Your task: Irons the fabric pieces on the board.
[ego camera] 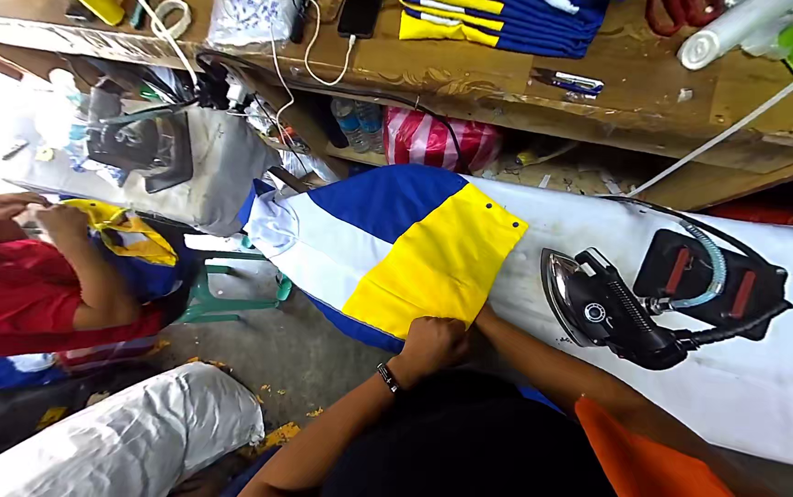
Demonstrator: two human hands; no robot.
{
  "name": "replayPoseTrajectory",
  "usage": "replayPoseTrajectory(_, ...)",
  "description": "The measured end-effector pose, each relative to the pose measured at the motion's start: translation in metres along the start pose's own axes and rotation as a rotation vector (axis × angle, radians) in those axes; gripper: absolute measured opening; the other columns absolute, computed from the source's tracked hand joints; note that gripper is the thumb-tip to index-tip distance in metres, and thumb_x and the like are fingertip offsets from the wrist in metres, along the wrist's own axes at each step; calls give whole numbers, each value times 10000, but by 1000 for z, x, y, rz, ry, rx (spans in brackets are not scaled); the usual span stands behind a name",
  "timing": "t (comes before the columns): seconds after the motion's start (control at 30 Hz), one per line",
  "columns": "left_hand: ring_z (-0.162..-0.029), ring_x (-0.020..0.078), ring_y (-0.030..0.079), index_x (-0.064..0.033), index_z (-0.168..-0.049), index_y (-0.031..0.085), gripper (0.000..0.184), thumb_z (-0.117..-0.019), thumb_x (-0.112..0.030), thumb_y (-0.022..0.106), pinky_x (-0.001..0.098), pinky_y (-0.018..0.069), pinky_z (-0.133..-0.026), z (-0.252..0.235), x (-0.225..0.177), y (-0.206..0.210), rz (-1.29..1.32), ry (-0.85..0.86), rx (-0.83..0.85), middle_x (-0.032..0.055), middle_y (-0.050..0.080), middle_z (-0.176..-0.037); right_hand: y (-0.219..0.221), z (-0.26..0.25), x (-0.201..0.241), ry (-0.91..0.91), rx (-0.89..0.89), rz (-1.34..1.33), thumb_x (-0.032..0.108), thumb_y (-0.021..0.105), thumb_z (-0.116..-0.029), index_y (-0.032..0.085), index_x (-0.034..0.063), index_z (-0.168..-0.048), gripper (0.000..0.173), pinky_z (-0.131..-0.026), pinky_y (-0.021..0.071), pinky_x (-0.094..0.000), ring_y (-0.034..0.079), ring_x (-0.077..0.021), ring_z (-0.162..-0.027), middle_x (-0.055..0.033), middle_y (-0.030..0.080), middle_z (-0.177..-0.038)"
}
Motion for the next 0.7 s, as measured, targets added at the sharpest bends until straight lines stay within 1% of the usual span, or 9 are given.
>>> replayPoseTrajectory(0.03, -689, 357, 702, -10, -760, 649, 346, -979, -264, 563, 546, 510, -579, -2, 1, 3, 5, -14, 57, 163, 669, -705, -2, -10, -29, -60, -146, -101, 24, 626, -965, 583, -143, -1281, 360, -1066, 477, -396, 627, -286, -1199, -266, 660, -1241)
replayPoseTrajectory(0.1, -776, 396, 710, 12, -817, 662, 380, -1010, -286, 528, 588, 513, -647, -7, 4, 11, 20, -57, 195, 198, 691, -780, -11, -13, -65, -71, -245, -272, 40, 551, -1001, 620, -74, -1131, 186, -799, 552, -358, 649, -182, -862, -152, 652, -959)
replayPoseTrajectory(0.2, -904, 438, 707, 28, -909, 672, 410, -1036, -309, 476, 634, 511, -733, -16, 8, 26, -7, -99, 389, 237, 708, -896, -36, 4, -71, 85, -1, -143, 210, 498, -1101, 622, -56, -1119, 294, -691, 637, -361, 731, -190, -729, -147, 704, -906)
replayPoseTrajectory(0.33, -976, 469, 694, 31, -1006, 680, 447, -1059, -359, 470, 673, 507, -787, -24, 14, 39, 7, -86, 490, 263, 709, -977, -89, 18, -5, -206, -202, 466, 241, 521, -1073, 722, -46, -993, 359, -829, 514, -637, 690, -427, -915, -253, 705, -937)
replayPoseTrajectory(0.4, -1048, 413, 683, 3, -1049, 699, 448, -1004, -428, 586, 621, 533, -848, -20, 20, 35, 39, -24, 318, 216, 708, -1070, -91, 5, 24, -430, -348, 527, 237, 501, -1079, 708, -28, -1137, 341, -913, 515, -632, 664, -434, -1081, -249, 686, -1130)
replayPoseTrajectory(0.43, -1161, 382, 641, -35, -1145, 688, 474, -969, -472, 632, 588, 520, -934, -17, 25, 34, 39, 29, 227, 182, 682, -1196, -87, -11, 32, -491, -348, 560, 274, 469, -1091, 650, 1, -1324, 402, -1049, 452, -632, 586, -429, -1275, -238, 630, -1340)
replayPoseTrajectory(0.47, -1319, 358, 558, -89, -1283, 649, 548, -947, -522, 642, 573, 468, -1048, -11, 32, 37, 15, 89, 165, 145, 621, -1375, -80, -31, 34, -504, -311, 612, 350, 416, -1104, 522, 54, -1497, 503, -1173, 313, -654, 412, -419, -1467, -203, 481, -1556)
replayPoseTrajectory(0.53, -1565, 388, 210, -197, -1579, 417, 753, -960, -592, 586, 659, 225, -1209, 8, 50, 54, -56, 148, 244, 114, 285, -1688, -64, -72, 25, -448, -245, 723, 513, 326, -1097, 284, 154, -1645, 657, -1221, 80, -710, 114, -399, -1592, -132, 189, -1723)
replayPoseTrajectory(0.7, -1586, 426, 45, -264, -1657, 223, 780, -1005, -525, 562, 705, 81, -1215, 42, 68, 71, -117, 118, 475, 172, 49, -1729, -58, -108, 13, -356, -246, 828, 546, 326, -1086, 226, 230, -1664, 665, -1209, 4, -727, 31, -406, -1598, -120, 114, -1739)
Point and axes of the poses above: each hand's wrist, its own z-axis away from the middle knuckle, its own y-axis out of the palm, x = y × z, the point moved 5 cm from there along -z, towards the middle knuckle
